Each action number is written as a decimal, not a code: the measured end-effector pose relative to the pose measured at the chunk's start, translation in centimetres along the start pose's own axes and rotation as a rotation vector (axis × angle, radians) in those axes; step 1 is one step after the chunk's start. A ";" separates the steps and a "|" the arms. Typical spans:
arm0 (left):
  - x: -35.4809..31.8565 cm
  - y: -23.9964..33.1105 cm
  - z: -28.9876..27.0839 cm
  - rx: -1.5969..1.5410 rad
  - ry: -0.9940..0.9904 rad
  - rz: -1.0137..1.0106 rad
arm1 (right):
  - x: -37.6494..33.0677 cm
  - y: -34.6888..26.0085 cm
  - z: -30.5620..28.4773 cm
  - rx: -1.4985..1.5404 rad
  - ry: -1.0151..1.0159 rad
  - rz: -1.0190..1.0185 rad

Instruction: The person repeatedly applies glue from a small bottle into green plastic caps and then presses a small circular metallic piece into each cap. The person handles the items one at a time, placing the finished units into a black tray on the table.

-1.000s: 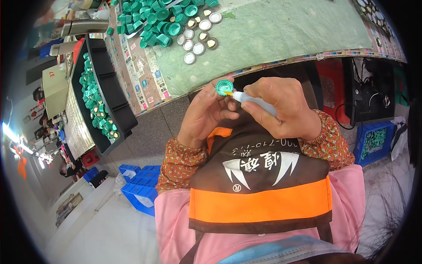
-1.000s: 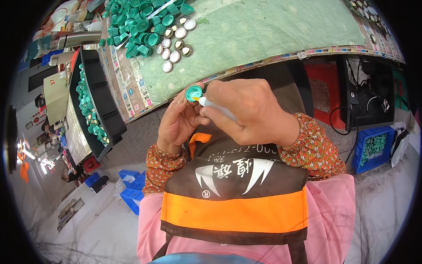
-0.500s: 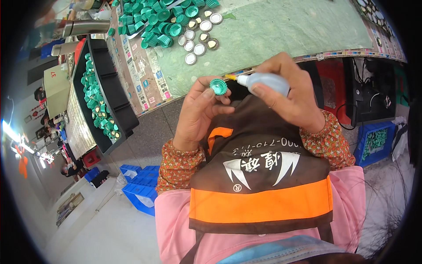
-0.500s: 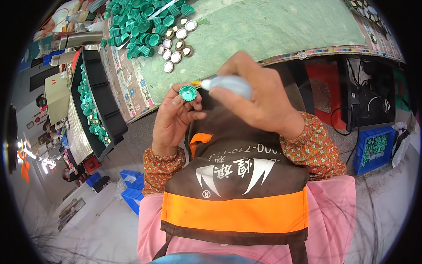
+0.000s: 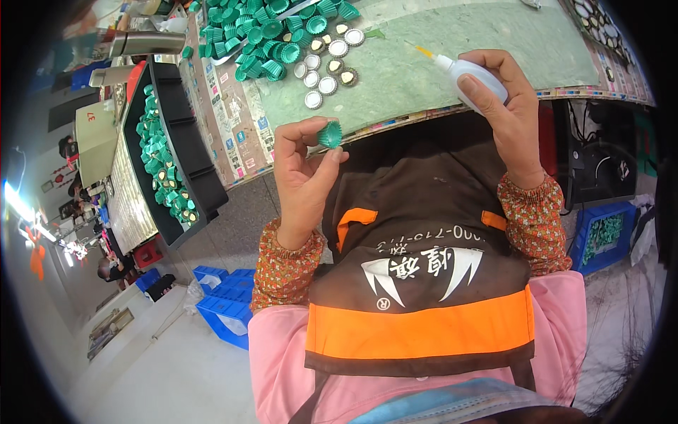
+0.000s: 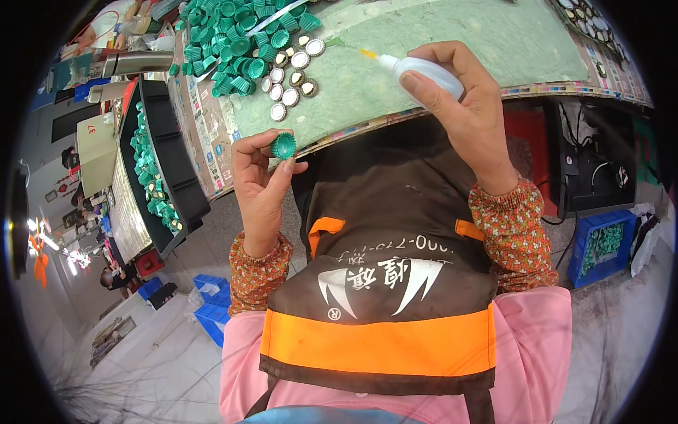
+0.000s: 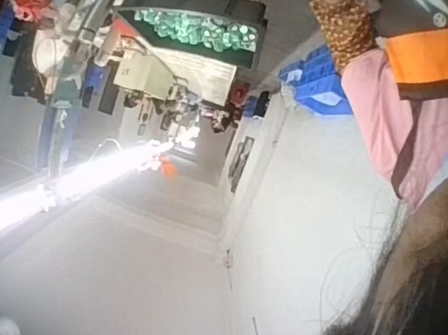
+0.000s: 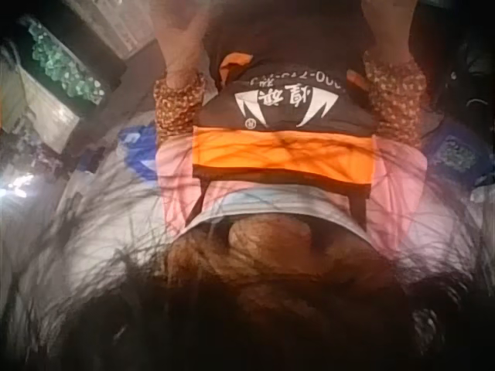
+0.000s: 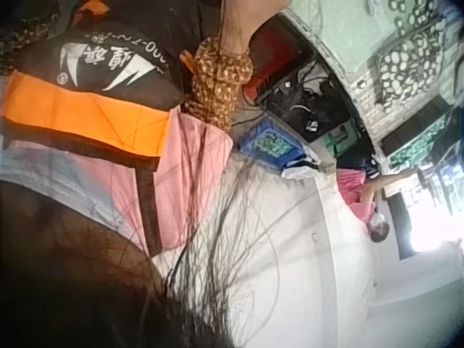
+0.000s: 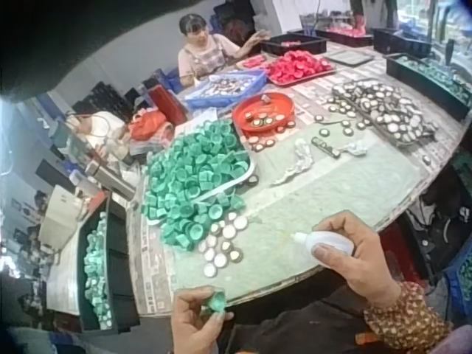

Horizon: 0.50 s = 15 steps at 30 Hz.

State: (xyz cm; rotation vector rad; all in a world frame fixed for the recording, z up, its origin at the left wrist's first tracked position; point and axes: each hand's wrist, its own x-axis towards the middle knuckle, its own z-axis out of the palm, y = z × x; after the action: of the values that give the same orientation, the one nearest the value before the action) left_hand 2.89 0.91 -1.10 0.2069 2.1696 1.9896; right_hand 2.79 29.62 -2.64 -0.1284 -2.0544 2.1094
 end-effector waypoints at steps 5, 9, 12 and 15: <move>0.4 -0.3 -0.1 -0.034 -0.025 0.053 | 1.2 0.8 -0.6 -0.075 0.052 -0.081; 0.6 -0.1 -0.1 -0.054 -0.020 0.076 | 2.5 1.3 -1.3 -0.142 0.051 -0.154; 0.9 -0.2 -0.4 -0.114 -0.034 0.089 | 3.8 1.8 -1.8 -0.238 0.059 -0.198; 1.1 0.2 -0.6 -0.207 -0.047 0.072 | 5.3 2.9 -2.4 -0.359 0.086 -0.249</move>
State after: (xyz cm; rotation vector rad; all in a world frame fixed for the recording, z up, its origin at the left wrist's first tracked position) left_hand 1.63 0.57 -0.87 0.3018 1.9373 2.2067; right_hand -2.15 32.92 -5.20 -0.0121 -2.2443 1.5549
